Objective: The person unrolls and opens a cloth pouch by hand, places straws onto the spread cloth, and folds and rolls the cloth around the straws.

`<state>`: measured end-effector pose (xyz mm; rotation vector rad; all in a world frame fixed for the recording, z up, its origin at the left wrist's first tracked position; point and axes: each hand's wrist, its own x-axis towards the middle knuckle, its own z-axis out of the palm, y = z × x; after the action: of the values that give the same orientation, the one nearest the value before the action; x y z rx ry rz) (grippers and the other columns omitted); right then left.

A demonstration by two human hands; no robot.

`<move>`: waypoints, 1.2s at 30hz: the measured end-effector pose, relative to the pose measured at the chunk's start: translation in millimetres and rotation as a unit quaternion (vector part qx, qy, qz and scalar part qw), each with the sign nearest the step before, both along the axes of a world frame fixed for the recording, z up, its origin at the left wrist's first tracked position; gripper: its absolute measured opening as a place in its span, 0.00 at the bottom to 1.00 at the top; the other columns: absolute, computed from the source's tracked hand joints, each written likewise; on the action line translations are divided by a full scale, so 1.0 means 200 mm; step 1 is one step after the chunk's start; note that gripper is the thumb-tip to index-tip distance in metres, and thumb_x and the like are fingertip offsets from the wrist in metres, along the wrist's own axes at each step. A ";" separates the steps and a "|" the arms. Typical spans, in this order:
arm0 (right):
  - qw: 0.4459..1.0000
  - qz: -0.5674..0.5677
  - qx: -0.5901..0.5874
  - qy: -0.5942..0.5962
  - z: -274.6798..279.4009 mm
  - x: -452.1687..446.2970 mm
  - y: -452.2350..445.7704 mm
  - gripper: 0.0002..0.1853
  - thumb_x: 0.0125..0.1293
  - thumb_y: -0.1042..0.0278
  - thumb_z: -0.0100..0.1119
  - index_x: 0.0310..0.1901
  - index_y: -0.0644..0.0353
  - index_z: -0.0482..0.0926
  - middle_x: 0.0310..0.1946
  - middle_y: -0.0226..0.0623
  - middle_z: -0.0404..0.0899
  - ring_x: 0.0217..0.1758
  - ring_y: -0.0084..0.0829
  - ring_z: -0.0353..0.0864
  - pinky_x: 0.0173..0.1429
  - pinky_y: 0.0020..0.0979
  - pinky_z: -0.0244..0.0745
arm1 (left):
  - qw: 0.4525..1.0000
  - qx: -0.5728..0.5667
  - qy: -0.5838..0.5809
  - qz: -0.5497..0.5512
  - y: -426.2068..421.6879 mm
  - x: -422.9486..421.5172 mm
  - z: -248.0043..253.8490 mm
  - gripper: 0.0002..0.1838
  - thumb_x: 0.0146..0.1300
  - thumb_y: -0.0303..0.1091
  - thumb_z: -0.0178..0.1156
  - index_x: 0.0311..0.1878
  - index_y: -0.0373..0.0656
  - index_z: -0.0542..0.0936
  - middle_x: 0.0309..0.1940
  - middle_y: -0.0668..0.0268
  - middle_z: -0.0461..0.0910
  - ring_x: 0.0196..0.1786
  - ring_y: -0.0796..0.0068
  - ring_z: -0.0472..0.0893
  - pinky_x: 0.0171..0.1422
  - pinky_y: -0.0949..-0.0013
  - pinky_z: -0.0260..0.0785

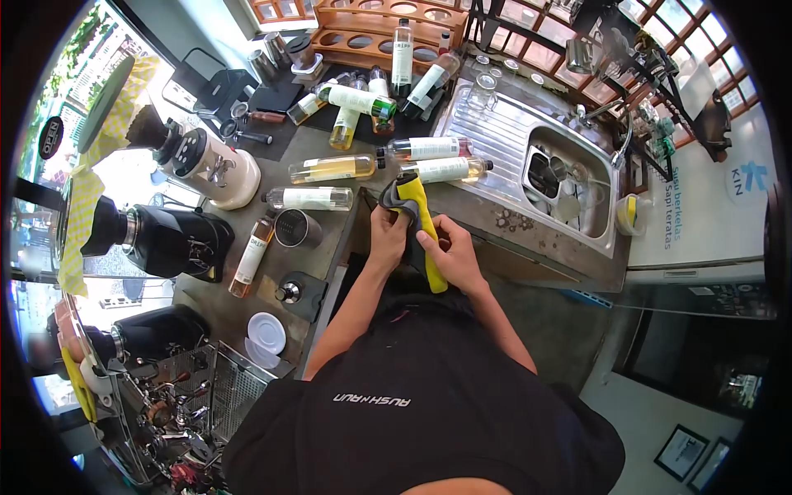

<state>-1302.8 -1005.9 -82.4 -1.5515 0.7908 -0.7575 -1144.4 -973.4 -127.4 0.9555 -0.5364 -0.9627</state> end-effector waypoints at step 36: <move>0.963 -0.001 -0.254 -0.093 0.37 -0.11 0.21 0.15 0.81 0.64 0.67 0.38 0.64 0.77 0.26 0.37 0.67 0.27 0.32 0.68 0.34 0.34 0.64 | 0.967 -0.194 -0.164 0.036 0.40 -0.10 0.76 0.12 0.75 0.22 0.69 0.59 0.31 0.85 0.56 0.65 0.84 0.58 0.79 0.83 0.62 0.74 0.77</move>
<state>-1324.8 -964.8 -9.2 -1.8940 0.4754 -1.1530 -1163.4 -892.5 25.4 0.7740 -0.9255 -0.6036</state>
